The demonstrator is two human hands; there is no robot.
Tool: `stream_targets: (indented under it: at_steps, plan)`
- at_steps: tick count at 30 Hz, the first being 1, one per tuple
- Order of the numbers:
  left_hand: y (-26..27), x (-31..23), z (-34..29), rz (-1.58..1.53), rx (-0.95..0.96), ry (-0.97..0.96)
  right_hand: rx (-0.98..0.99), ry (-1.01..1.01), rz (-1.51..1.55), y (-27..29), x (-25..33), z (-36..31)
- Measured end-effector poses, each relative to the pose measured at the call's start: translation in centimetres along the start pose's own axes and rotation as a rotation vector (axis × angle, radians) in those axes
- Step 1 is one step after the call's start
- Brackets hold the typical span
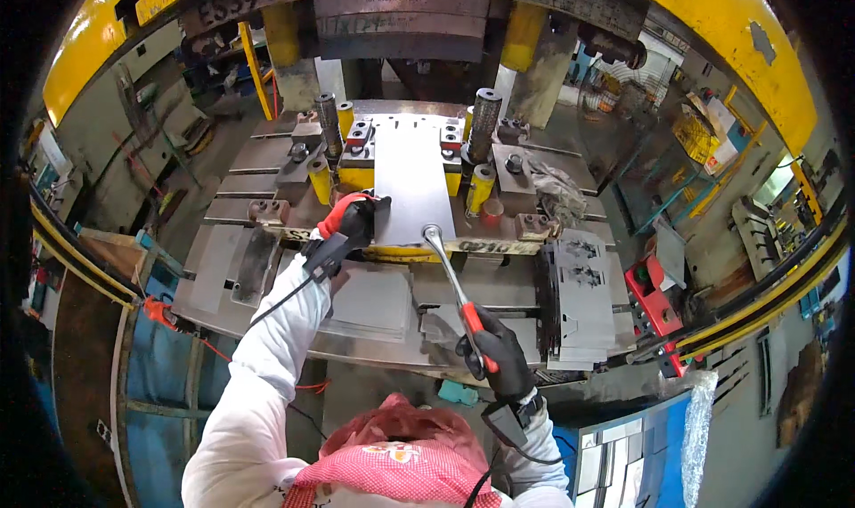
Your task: The person is using a press machine to press metal sheets.
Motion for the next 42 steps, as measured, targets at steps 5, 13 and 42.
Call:
stream_targets:
  at_steps: [5, 13, 42]
  plan:
    - [1.2, 0.1, 1.1, 0.378, -0.413, -0.562, 0.002, -0.017, 0.037, -1.3, 1.1, 2.6]
    - [-0.3, -0.8, -2.1, -0.031, -0.174, 0.086, -0.005, -0.016, 0.069, -1.5, 0.4, 3.4]
    - [-5.2, 2.9, 0.5, 0.014, -0.132, -0.028, -0.100, -0.073, 0.084, -1.0, 1.0, 3.0]
Point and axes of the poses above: each hand's wrist, its own z-axis towards the middle knuckle, its own y-axis out of the back of the hand, x = y × z, the point moved 2 cm from there along z, towards the middle knuckle, and after that the axes turned 13 degrees about y, right-handed, at the moved point
